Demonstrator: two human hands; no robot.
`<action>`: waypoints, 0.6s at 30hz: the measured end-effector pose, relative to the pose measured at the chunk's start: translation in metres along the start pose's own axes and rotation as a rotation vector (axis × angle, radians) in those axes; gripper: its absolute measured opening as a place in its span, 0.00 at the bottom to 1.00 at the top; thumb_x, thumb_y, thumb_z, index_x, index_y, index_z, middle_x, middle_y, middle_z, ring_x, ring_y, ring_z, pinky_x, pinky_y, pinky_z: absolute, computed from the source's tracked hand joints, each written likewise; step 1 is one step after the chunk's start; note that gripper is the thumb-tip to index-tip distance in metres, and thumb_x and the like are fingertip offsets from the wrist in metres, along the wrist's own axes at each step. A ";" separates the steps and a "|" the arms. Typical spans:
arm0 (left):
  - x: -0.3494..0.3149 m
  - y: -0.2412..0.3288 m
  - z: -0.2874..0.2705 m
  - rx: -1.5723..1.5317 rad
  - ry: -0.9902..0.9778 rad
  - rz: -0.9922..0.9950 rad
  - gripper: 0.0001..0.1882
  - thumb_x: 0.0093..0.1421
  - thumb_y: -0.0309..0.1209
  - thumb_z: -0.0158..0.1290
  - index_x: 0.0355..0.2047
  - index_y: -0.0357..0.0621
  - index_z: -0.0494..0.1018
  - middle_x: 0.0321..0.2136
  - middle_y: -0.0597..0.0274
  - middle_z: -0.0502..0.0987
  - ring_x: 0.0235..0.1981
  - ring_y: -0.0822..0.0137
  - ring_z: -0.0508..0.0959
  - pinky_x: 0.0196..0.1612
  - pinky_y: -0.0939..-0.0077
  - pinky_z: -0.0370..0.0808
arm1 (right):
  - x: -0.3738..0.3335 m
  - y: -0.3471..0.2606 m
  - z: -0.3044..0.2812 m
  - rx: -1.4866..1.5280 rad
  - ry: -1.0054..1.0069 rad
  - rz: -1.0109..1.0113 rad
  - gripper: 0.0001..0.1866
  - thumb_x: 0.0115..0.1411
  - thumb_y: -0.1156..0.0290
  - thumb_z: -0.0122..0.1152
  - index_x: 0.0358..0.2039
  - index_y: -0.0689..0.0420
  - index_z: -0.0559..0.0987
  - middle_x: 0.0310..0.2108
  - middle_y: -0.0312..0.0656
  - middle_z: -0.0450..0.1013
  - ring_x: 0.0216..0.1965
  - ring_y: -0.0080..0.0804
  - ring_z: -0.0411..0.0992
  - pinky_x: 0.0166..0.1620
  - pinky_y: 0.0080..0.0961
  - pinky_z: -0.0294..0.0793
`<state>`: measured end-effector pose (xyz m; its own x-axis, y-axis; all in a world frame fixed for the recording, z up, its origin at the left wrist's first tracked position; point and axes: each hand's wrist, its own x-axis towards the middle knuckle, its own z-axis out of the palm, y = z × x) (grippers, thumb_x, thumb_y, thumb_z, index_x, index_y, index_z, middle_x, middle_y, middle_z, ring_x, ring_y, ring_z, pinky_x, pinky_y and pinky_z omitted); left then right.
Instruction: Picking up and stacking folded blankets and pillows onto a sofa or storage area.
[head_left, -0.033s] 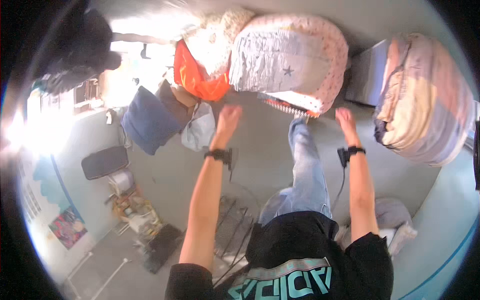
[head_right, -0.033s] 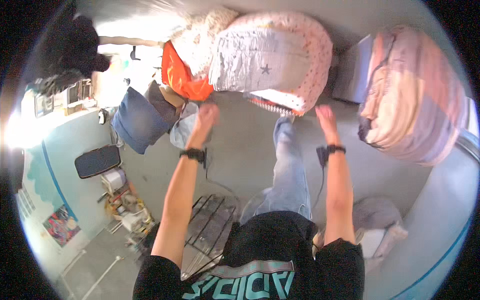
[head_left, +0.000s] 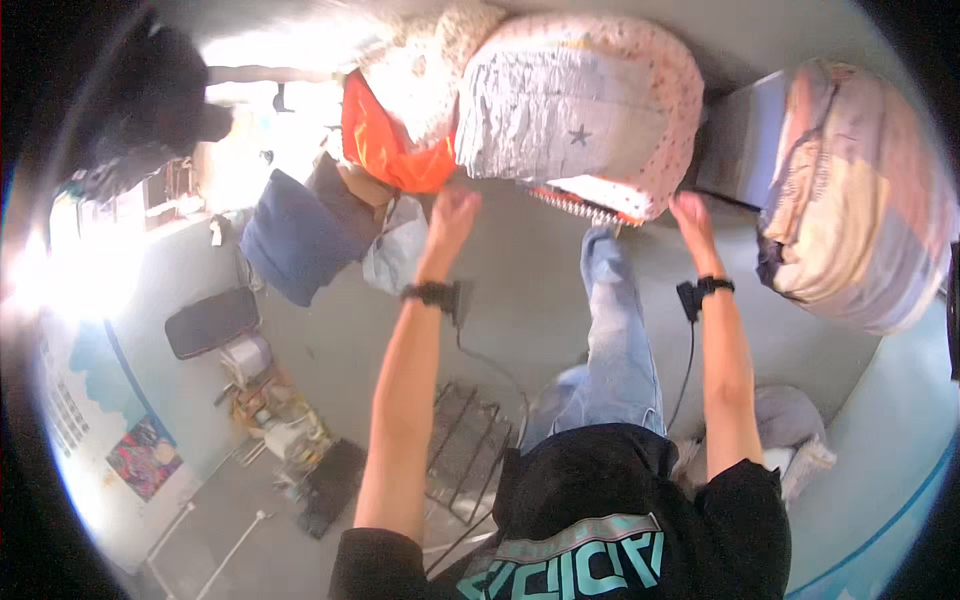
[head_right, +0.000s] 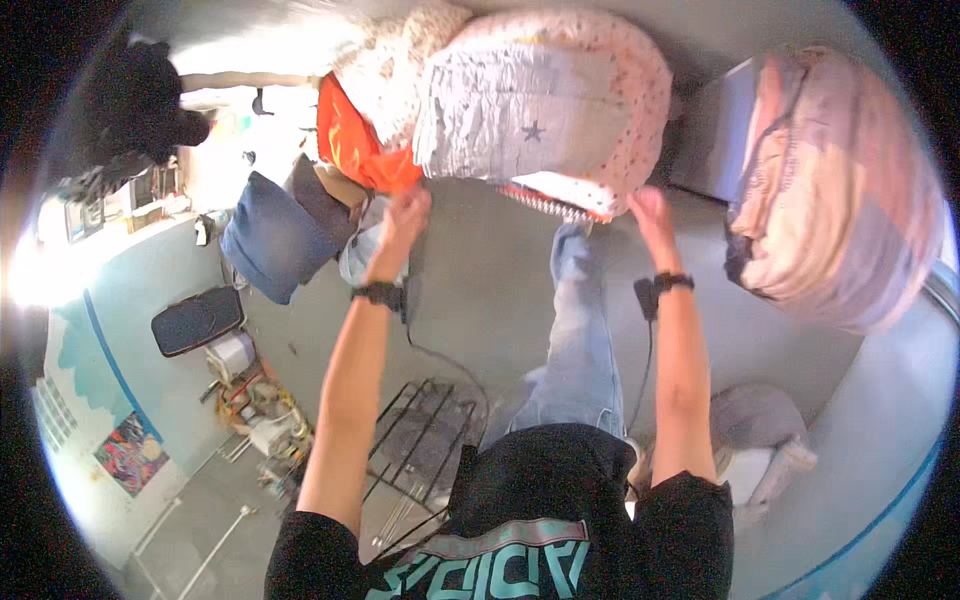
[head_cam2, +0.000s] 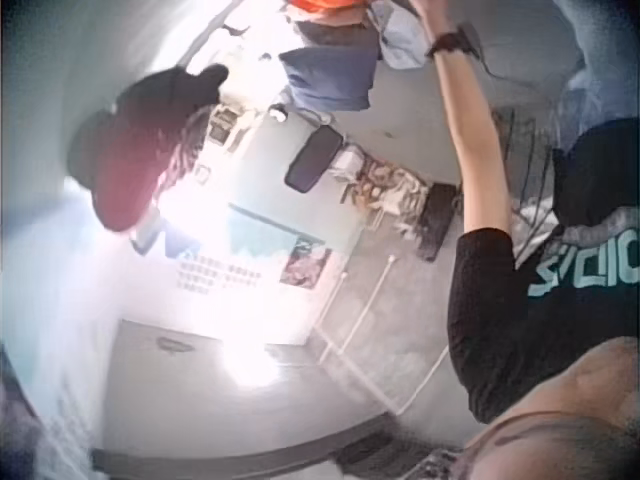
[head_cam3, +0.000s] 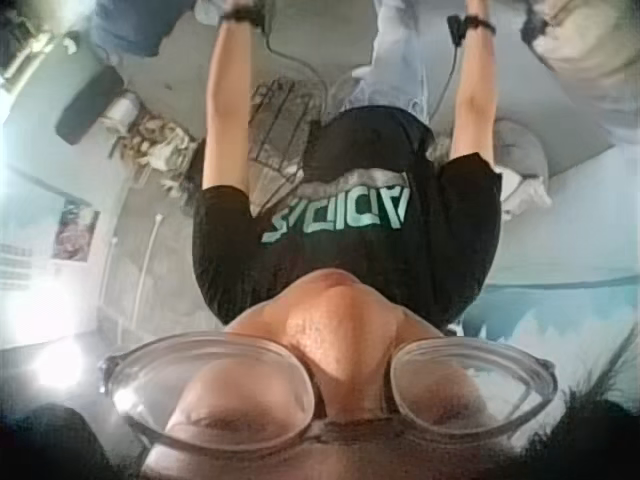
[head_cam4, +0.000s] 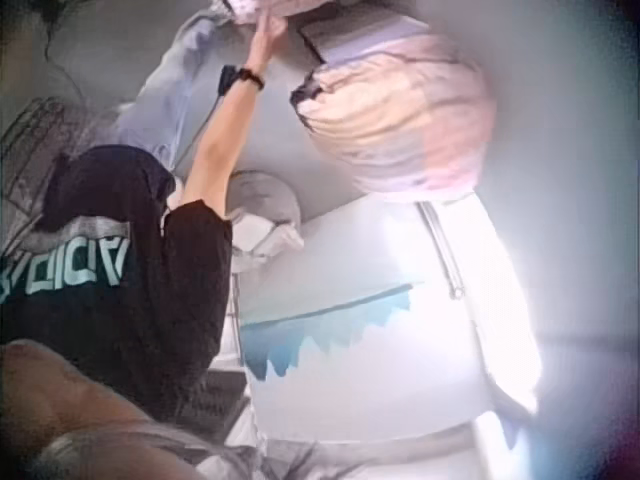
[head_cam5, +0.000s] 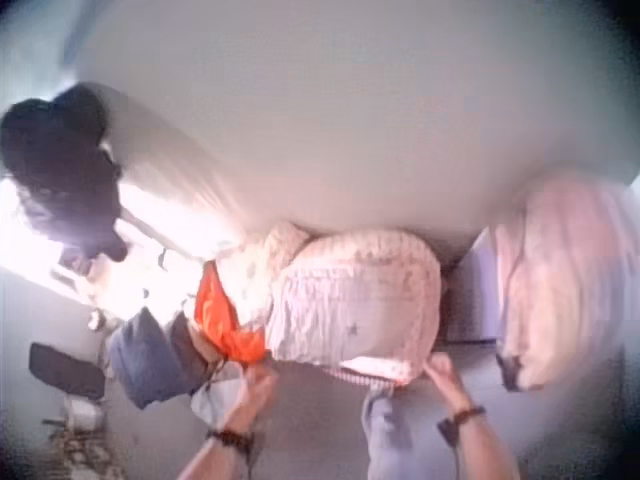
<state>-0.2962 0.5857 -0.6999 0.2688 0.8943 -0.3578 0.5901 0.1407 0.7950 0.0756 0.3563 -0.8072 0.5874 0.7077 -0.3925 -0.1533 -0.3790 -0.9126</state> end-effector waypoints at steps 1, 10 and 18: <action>0.034 0.024 0.020 0.123 -0.119 -0.099 0.23 0.53 0.35 0.57 0.45 0.34 0.66 0.33 0.53 0.75 0.31 0.68 0.74 0.33 0.73 0.72 | 0.026 0.021 -0.011 -0.315 0.084 -0.118 0.28 0.50 0.54 0.65 0.44 0.62 0.69 0.44 0.45 0.68 0.44 0.34 0.66 0.47 0.30 0.66; 0.087 0.040 0.063 0.442 0.044 0.156 0.26 0.43 0.35 0.63 0.41 0.38 0.68 0.42 0.50 0.67 0.48 0.54 0.65 0.50 0.61 0.63 | 0.060 0.040 0.033 -0.093 -0.083 0.129 0.29 0.52 0.64 0.65 0.51 0.59 0.65 0.44 0.47 0.71 0.45 0.31 0.70 0.44 0.24 0.71; 0.105 0.059 0.066 0.560 0.152 0.242 0.23 0.42 0.40 0.62 0.35 0.38 0.70 0.36 0.53 0.70 0.42 0.55 0.68 0.48 0.61 0.64 | 0.000 0.010 -0.021 -0.314 -0.200 0.184 0.15 0.60 0.61 0.51 0.34 0.62 0.74 0.29 0.39 0.74 0.31 0.29 0.71 0.34 0.27 0.69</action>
<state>-0.1834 0.6600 -0.7231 0.3582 0.9290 -0.0935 0.8462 -0.2807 0.4530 0.0906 0.3404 -0.8137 0.4024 0.7009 -0.5889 0.0264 -0.6519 -0.7579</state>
